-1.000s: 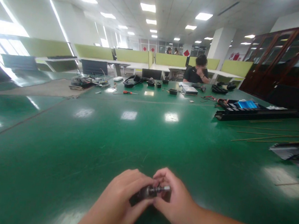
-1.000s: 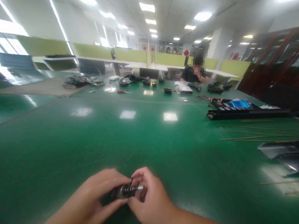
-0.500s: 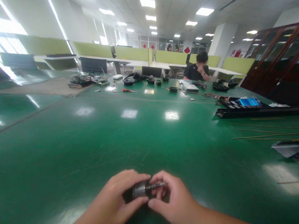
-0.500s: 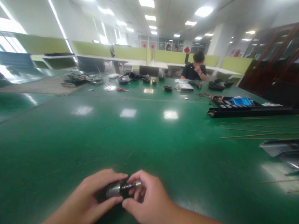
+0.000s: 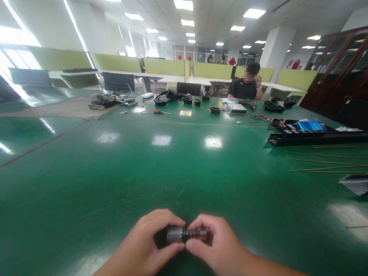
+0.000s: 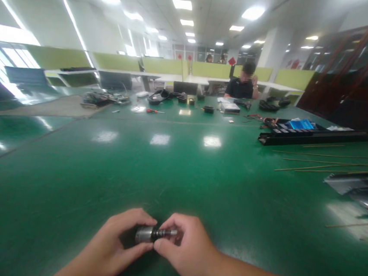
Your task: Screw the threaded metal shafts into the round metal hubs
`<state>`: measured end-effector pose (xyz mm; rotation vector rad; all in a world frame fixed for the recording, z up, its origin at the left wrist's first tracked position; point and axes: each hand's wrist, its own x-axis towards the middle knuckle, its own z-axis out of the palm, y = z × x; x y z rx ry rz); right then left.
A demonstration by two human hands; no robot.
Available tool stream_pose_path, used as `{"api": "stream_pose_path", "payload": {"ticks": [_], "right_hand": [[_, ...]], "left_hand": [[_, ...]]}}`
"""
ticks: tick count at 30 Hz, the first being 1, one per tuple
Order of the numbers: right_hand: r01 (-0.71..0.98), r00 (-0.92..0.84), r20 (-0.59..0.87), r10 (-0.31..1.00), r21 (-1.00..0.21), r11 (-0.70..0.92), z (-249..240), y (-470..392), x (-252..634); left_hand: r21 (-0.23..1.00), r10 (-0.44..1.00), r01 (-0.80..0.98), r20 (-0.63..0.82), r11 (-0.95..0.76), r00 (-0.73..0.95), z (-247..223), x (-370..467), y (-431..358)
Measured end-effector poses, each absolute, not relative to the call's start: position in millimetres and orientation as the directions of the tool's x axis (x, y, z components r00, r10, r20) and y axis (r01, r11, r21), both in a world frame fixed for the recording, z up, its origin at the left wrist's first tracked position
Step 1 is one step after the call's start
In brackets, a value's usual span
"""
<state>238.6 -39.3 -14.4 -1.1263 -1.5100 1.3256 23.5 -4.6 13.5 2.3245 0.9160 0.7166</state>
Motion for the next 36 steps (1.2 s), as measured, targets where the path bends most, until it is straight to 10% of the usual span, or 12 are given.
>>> {"api": "stream_pose_path", "payload": {"ticks": [36], "right_hand": [[0.082, -0.257, -0.006, 0.966, -0.997, 0.015, -20.4, -36.5, 238.2]], "left_hand": [[0.618, 0.733, 0.461, 0.3, -0.637, 0.611, 15.7, 21.3, -6.6]]}}
